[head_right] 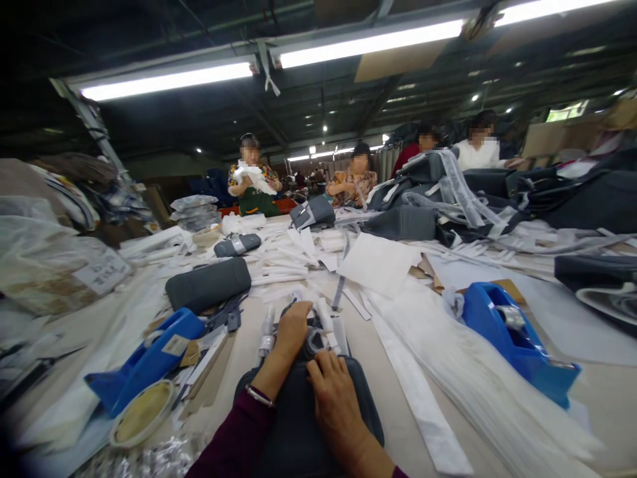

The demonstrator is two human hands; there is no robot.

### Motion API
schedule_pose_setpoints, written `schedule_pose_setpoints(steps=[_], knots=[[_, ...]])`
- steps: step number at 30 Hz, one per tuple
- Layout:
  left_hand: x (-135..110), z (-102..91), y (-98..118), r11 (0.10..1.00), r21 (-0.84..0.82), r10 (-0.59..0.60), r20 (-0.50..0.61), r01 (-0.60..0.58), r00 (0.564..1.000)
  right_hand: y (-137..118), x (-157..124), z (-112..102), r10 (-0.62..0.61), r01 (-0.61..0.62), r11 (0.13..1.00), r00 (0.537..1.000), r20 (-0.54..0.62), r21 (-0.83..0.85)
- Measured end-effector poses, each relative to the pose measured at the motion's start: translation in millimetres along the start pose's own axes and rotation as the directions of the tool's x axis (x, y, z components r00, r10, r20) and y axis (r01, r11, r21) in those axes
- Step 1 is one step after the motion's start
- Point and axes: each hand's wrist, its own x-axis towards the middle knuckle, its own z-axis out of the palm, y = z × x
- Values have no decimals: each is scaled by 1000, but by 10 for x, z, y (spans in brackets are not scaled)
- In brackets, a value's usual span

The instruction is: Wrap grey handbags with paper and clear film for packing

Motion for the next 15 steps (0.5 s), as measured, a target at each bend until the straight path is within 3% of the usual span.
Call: schedule_pose_setpoints(steps=[7, 11, 13, 15], knots=[[56, 31, -64, 972, 106, -198, -114, 210, 973, -14, -6, 7, 37, -38, 999, 999, 31, 36], [6, 28, -16, 995, 97, -24, -123, 36, 992, -74, 73, -156, 132, -150, 966, 987, 96, 209], [9, 53, -14, 993, 91, 76, -74, -70, 994, -174, 153, -493, 192, -251, 846, 966, 171, 470], [36, 87, -32, 990, 87, 117, -26, -114, 993, -310, 219, -994, 160, -342, 576, 938, 308, 743]])
